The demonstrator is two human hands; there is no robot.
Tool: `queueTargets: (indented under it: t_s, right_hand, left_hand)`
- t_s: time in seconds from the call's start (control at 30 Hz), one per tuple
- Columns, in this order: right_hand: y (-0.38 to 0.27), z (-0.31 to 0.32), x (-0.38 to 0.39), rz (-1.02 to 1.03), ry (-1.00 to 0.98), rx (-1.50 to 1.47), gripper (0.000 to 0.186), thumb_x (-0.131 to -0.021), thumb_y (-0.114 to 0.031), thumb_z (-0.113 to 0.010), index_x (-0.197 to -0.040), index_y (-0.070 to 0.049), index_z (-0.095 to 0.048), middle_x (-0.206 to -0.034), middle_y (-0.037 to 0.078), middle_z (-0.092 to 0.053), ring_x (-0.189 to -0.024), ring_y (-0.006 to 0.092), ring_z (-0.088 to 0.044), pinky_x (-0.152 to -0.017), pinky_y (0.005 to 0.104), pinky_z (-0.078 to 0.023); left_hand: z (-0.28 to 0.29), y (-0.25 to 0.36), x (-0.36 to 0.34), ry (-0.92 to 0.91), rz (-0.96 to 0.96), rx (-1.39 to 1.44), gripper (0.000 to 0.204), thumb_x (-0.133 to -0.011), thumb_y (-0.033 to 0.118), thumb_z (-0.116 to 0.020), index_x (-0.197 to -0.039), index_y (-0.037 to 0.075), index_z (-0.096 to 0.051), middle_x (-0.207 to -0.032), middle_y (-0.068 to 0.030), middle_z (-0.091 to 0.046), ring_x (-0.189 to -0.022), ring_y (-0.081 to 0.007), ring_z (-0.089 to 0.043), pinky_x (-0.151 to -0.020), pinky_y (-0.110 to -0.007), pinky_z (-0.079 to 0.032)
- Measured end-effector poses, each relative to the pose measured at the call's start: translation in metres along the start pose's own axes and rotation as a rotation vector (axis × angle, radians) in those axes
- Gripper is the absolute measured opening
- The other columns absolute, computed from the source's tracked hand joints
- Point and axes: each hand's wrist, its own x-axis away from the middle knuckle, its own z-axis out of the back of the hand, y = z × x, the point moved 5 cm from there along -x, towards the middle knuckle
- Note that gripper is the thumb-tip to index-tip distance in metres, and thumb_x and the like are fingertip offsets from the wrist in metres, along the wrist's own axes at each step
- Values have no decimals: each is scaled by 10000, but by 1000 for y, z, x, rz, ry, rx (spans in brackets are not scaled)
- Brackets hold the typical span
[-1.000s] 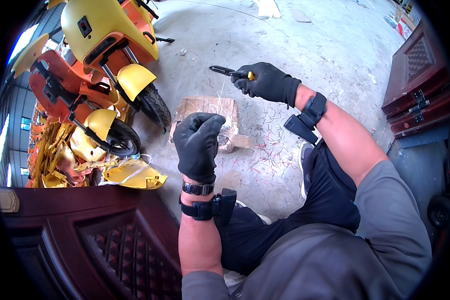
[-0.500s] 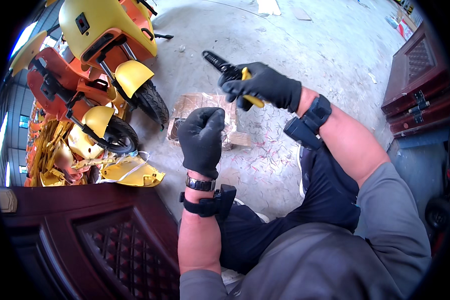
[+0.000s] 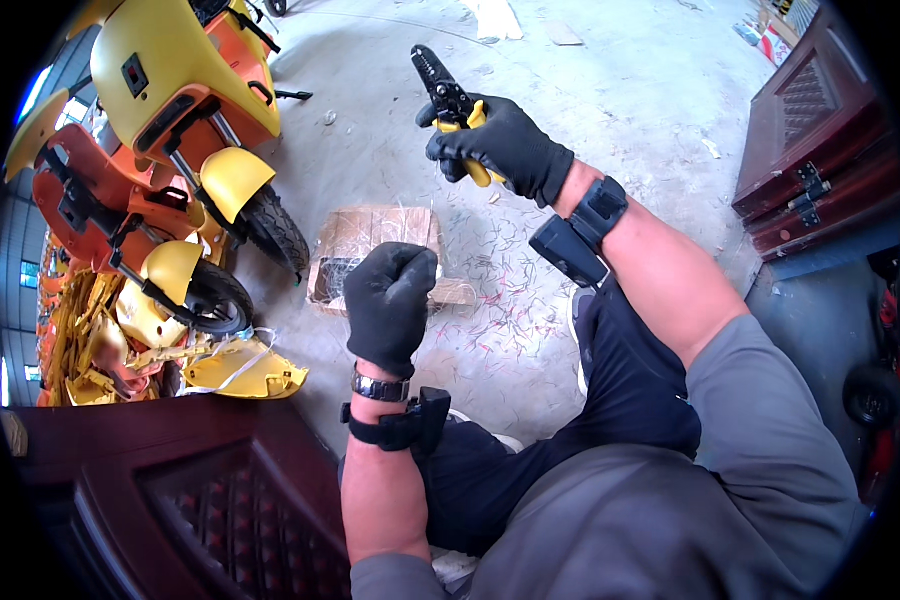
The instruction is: The person sits on the floor and uses a pair of yellow-handled pliers to cut a bundle of thin, white cables. They repeatedly pull the cables taut and snip them into shorter pieces, which fall onto a cardboard box on the floor.
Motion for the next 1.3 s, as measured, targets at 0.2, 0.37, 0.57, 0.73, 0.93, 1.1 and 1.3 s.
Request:
queueTargets:
  t_s: [0.2,0.37,0.57,0.73,0.93,1.1,1.3]
  right_hand:
    - [-5,29,-8,19,68,87,283,-817,21,-692,-1093,-10,-641,-753,61,-633,-581,132,-592,-560,277,-503]
    - [8,29,-16,-26,105,225,285,-800,-12,-716,-1078,-17,-650,-771,47,-636,-571,113,-576,-551,277,-499]
    - [14,38,-25,-4,159,321,270,-796,-23,-724,-1055,-10,-649,-768,41,-634,-566,105,-576,-532,266,-497]
    - [22,77,-26,-117,171,395,227,-850,-165,-730,-982,-3,-640,-731,48,-622,-548,94,-557,-487,247,-464]
    - [51,36,-11,-268,-192,747,174,-925,-144,-621,-1017,3,-624,-761,23,-605,-649,83,-543,-586,239,-475]
    - [49,-23,11,-301,-459,500,319,-940,-137,-611,-1222,11,-610,-884,48,-660,-730,98,-585,-668,261,-516]
    - [40,-47,22,-115,-537,653,413,-909,-249,-651,-1253,-24,-612,-1035,92,-698,-866,150,-589,-847,312,-481]
  left_hand:
    - [2,6,-2,-85,13,61,122,-802,43,-652,-874,-43,-701,-751,-24,-649,-667,-81,-552,-627,-223,-438]
    - [9,6,-3,-105,28,55,122,-798,56,-642,-851,-37,-701,-730,-37,-655,-651,-92,-561,-618,-235,-444]
    - [8,7,-1,-126,31,64,106,-805,59,-635,-842,-24,-690,-691,-31,-638,-628,-89,-557,-596,-242,-445]
    - [26,8,3,41,132,136,95,-841,69,-675,-851,-25,-682,-622,-3,-575,-462,-46,-450,-425,-196,-330]
    - [42,-13,-10,313,226,270,119,-873,99,-677,-908,-15,-670,-589,14,-527,-402,-52,-416,-365,-191,-292]
    - [46,-15,-9,341,197,348,127,-893,106,-664,-942,-10,-667,-608,11,-527,-412,-58,-427,-368,-192,-313]
    - [38,-13,-10,315,177,375,127,-896,108,-664,-943,-10,-668,-607,7,-533,-416,-60,-439,-369,-195,-319]
